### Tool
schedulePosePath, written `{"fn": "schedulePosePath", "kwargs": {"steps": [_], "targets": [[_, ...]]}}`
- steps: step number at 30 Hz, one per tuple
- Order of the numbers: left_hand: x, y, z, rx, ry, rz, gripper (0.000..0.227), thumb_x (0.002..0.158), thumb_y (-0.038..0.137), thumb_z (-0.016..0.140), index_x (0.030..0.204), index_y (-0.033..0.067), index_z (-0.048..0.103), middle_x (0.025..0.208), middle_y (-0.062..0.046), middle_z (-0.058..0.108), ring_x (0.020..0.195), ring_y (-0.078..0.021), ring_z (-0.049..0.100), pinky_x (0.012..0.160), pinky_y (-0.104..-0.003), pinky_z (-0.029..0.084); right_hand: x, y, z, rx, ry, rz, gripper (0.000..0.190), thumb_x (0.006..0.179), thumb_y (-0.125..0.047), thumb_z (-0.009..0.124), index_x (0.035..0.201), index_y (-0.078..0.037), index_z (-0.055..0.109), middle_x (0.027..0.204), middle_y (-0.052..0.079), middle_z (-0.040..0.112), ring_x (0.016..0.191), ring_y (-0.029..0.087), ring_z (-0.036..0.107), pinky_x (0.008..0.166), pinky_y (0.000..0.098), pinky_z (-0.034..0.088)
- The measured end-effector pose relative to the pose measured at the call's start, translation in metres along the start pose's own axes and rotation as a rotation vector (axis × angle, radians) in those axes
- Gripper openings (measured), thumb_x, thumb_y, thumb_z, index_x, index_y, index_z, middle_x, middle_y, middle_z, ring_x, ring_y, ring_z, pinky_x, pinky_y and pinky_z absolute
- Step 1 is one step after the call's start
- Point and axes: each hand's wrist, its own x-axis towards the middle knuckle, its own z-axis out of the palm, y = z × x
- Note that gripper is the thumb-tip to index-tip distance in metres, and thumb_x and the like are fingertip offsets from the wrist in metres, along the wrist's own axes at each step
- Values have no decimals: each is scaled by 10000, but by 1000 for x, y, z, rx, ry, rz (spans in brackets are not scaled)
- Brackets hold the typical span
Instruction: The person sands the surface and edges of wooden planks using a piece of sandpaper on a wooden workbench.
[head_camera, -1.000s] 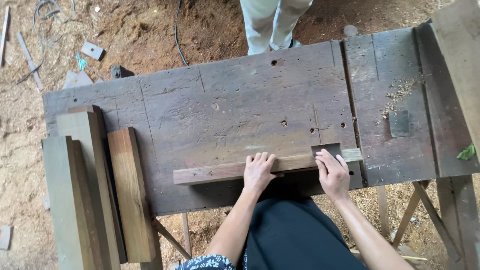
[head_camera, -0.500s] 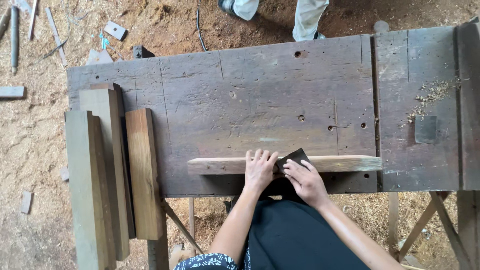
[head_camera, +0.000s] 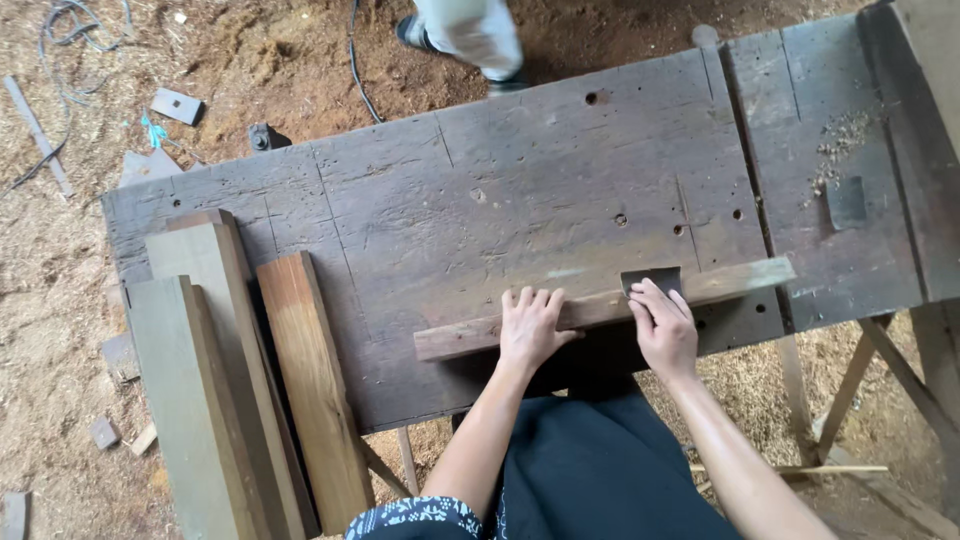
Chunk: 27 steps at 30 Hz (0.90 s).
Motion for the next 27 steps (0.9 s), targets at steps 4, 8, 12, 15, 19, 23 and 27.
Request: {"fn": "schedulePosePath", "kwargs": {"steps": [4, 8, 12, 15, 19, 23, 27], "targets": [[-4, -15, -9, -37, -18, -20, 677, 698, 557, 833, 1168, 109, 640, 1067, -76, 681, 1076, -286, 604, 923, -490, 421, -7, -30, 11, 112, -231, -14, 122, 965, -189, 676, 1018, -109, 753, 1128, 23, 777, 1082, 179, 685, 1012, 396, 518], [-7, -27, -7, -33, -48, -45, 630, 700, 546, 832, 1122, 116, 647, 1045, -73, 687, 1031, -280, 624, 859, -454, 450, 6, -27, 10, 24, -74, -59, 125, 973, -161, 685, 1053, -97, 757, 1161, 66, 768, 1177, 194, 697, 1092, 456, 462], [-4, -34, 3, -34, -49, -97, 589, 739, 565, 827, 1084, 123, 646, 1015, -70, 697, 1017, -272, 646, 845, -454, 462, 4, -38, 25, 157, -238, -23, 100, 951, -189, 680, 960, -114, 745, 1129, 13, 806, 934, 167, 695, 961, 362, 539], [0, -38, 2, -27, -11, -73, 568, 706, 510, 832, 1102, 139, 661, 1015, -46, 708, 1006, -256, 657, 822, -430, 477, 8, -46, 25, 108, -192, -256, 195, 930, -200, 696, 1072, -82, 759, 1128, 67, 768, 1057, 197, 728, 1047, 436, 483], [-5, -38, -11, 2, 11, -103, 685, 600, 585, 853, 1061, 113, 670, 979, -56, 706, 984, -263, 644, 846, -428, 469, 28, -33, 16, 27, -189, -64, 142, 961, -164, 684, 1044, -77, 760, 1134, 65, 775, 1012, 189, 721, 1063, 425, 496], [-6, -50, -15, 35, -5, -194, 622, 602, 577, 865, 1008, 147, 674, 984, -25, 712, 996, -238, 644, 881, -419, 456, 17, -54, 24, 106, -268, -340, 145, 911, -148, 674, 1015, -75, 745, 1126, 78, 777, 1095, 222, 710, 1011, 384, 520], [-7, -55, -17, 35, 12, -166, 690, 577, 620, 870, 1001, 115, 668, 974, -48, 706, 983, -251, 642, 879, -418, 458, 32, -51, 16, 32, -137, -276, 139, 904, -124, 684, 1016, -82, 755, 1142, 102, 767, 1105, 216, 714, 1043, 430, 494]]}}
